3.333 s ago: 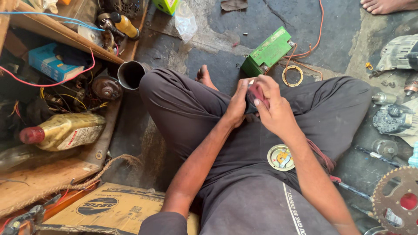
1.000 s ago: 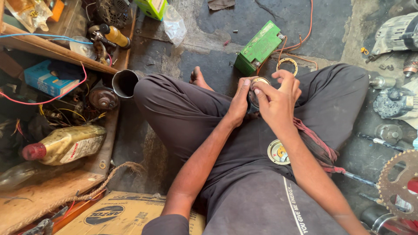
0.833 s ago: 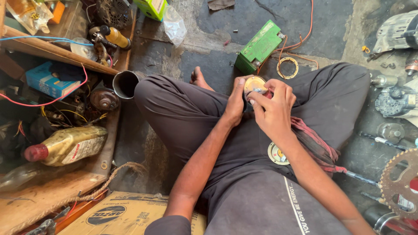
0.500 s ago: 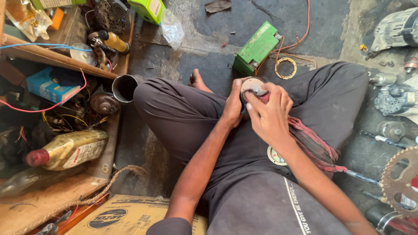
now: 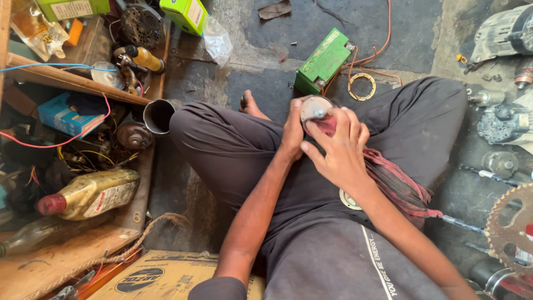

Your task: The person sits on the floor and uses a screwdriver and pliers to disassemble a small circular electrical component. They remove a screw, separate the housing, and wipe the interior with a cloth.

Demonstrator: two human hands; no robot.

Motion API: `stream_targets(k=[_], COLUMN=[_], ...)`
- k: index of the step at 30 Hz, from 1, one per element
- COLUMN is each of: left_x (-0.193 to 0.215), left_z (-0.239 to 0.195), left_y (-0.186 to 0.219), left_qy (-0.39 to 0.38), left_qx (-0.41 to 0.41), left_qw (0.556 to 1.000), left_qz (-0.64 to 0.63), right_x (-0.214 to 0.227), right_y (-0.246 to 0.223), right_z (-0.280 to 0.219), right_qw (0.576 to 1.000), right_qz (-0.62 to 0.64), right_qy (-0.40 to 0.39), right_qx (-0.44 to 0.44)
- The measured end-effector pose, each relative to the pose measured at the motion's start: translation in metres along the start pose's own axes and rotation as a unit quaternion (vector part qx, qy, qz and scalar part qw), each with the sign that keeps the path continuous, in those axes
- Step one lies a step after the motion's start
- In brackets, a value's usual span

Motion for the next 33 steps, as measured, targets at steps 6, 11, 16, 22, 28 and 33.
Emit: stream_targets(k=[6,11,16,22,28,33], left_x=[-0.006,-0.010,-0.005,-0.009,-0.007,-0.007], left_z=[-0.007,-0.009,-0.004,-0.007,-0.007,-0.004], left_y=[0.005,0.016,0.014,0.014,0.015,0.017], left_qy=[-0.041,-0.030,-0.013,-0.038,-0.028,-0.044], left_qx=[-0.044,-0.026,-0.029,-0.056,-0.037,-0.017], left_qw=[0.990,0.996,0.999,0.994,0.998,0.998], left_qz=[0.128,0.075,0.015,0.081,0.040,-0.043], right_x=[0.003,0.003,0.004,0.002,0.009,-0.005], right_y=[0.005,0.004,0.001,0.000,-0.002,0.011], right_z=[0.005,0.011,-0.003,0.012,0.003,-0.004], right_qw=[1.000,1.000,1.000,0.999,0.999,0.999], right_qz=[-0.014,0.017,0.005,-0.041,-0.024,0.009], right_qy=[0.013,0.026,0.023,0.029,0.022,0.037], right_qx=[0.000,0.002,0.011,0.005,0.012,0.016])
Point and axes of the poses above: each hand's wrist, its own z-axis towards the middle knuckle, its own x-axis out of the back of the hand, y = z × x, the point moved 4 cm from there along z, towards the middle knuckle
